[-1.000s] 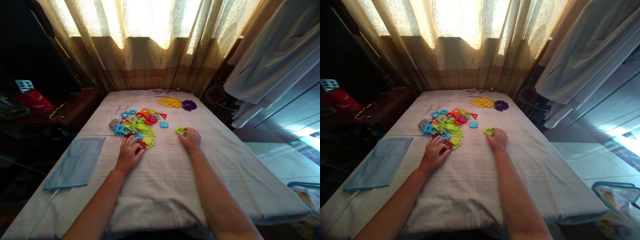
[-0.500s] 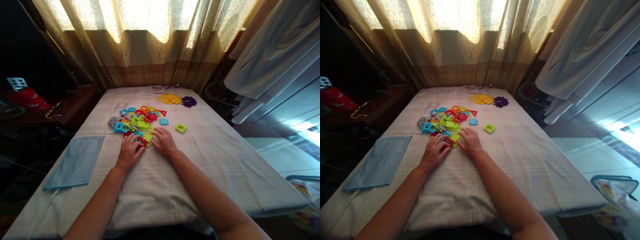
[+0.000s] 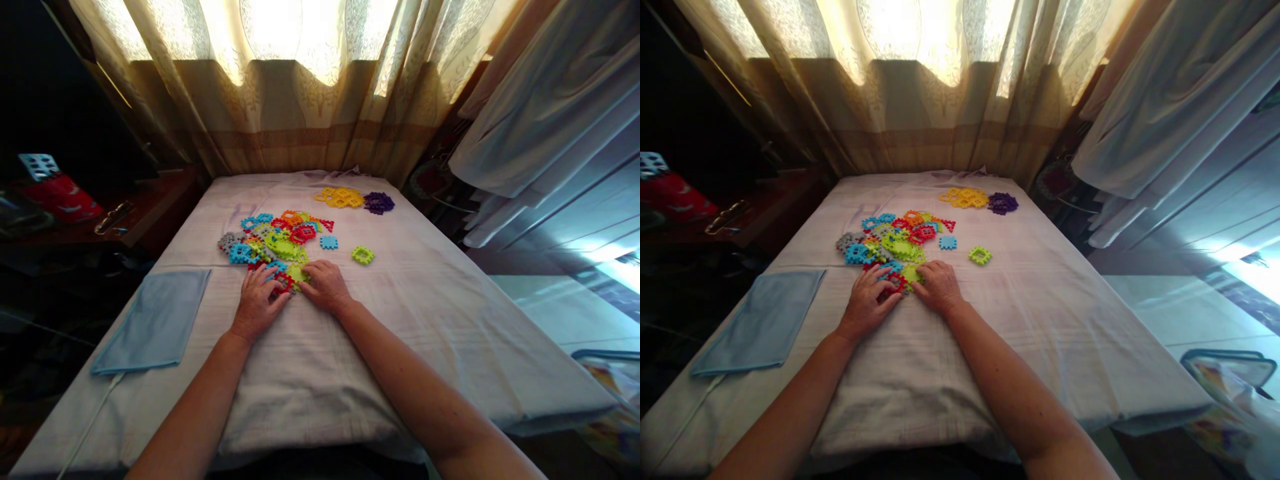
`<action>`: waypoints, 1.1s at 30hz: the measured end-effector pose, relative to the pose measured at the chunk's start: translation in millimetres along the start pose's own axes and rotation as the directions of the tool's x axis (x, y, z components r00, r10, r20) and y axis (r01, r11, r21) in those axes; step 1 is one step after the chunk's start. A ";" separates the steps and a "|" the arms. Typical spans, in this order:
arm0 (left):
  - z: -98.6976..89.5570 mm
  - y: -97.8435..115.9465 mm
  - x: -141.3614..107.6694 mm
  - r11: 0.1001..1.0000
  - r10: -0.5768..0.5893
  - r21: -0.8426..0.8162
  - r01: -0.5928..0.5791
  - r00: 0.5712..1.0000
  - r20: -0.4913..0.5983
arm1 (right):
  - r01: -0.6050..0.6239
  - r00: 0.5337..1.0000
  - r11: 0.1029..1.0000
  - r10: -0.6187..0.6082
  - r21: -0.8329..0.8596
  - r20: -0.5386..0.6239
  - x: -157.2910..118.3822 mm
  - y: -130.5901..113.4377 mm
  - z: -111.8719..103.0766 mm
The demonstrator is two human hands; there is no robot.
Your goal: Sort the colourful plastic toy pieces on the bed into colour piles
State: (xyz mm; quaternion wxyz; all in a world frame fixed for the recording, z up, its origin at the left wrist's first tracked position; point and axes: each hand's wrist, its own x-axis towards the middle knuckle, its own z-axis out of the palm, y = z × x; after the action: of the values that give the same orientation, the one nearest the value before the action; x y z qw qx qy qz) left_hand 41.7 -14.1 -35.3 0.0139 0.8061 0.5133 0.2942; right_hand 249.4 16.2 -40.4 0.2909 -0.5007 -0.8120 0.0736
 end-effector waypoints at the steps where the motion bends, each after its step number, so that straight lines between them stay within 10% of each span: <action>1: -0.3 -0.4 0.0 1.000 -0.001 -0.008 0.001 1.000 -0.016 | -0.007 1.000 1.000 0.007 0.003 -0.013 -0.2 1.4 -0.3; 8: -0.1 -4.8 -0.7 0.999 -0.038 -0.022 0.037 0.998 -0.058 | -0.194 0.947 0.981 0.181 -0.021 -0.265 -5.6 45.0 -22.8; 20: -4.6 -14.4 -0.1 0.996 -0.088 -0.020 0.086 0.992 -0.089 | -0.729 0.616 0.683 0.622 -0.050 -0.483 -32.3 123.2 -56.8; 33: -2.6 -16.2 -1.1 0.996 -0.094 -0.006 0.094 0.991 -0.097 | -0.643 0.700 0.763 0.552 -0.065 -0.452 -29.6 109.1 -53.7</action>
State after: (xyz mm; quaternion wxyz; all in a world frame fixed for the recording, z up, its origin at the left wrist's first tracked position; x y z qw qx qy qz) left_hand 26.7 -8.1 -38.9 0.0033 0.7656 0.5507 0.3326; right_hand 372.6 34.8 -53.0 0.3562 -0.7706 -0.5276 -0.0306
